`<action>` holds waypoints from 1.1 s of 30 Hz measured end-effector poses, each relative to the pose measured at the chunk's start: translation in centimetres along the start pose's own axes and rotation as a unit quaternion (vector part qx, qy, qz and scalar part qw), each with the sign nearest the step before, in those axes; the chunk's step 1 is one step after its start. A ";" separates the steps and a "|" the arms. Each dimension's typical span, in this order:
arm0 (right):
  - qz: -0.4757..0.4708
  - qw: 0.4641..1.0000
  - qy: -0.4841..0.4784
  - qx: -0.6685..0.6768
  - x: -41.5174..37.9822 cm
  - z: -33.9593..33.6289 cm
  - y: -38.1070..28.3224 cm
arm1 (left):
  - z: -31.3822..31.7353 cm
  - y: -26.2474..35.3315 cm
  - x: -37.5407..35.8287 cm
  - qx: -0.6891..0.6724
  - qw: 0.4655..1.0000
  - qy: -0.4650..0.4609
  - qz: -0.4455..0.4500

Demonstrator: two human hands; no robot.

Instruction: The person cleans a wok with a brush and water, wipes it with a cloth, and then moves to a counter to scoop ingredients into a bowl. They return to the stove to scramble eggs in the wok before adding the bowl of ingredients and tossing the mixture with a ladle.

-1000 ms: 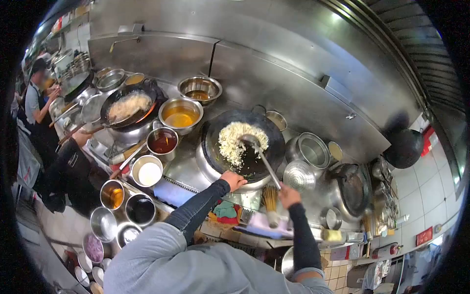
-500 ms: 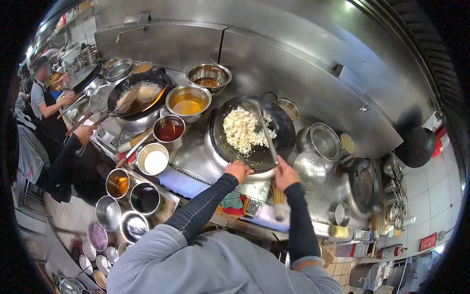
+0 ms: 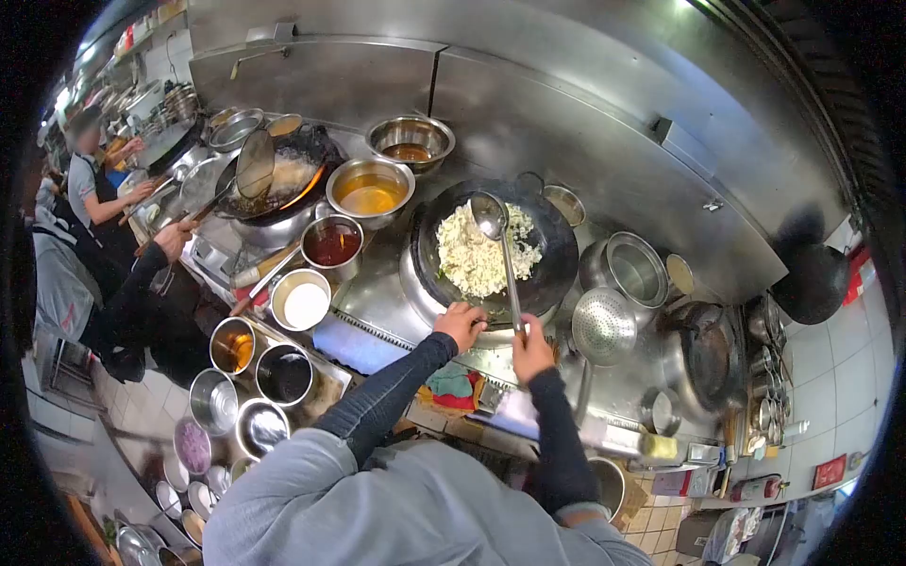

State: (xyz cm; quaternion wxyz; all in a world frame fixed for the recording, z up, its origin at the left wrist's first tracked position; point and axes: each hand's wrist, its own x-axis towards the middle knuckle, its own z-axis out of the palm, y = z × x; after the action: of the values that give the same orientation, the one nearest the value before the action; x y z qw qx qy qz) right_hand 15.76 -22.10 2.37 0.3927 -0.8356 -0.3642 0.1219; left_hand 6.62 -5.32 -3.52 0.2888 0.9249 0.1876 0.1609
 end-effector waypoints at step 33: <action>0.241 0.849 -0.022 0.470 -2.7 0.6 5.2 | 0.8 -1.1 1.3 0.040 0.999 0.012 0.022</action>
State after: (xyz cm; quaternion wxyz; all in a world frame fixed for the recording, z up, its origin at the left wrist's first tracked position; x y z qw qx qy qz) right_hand 16.21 -25.89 -2.11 0.6887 -0.6097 -0.0593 0.3878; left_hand 7.84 -4.32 -4.53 0.2458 0.9376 0.1768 0.1712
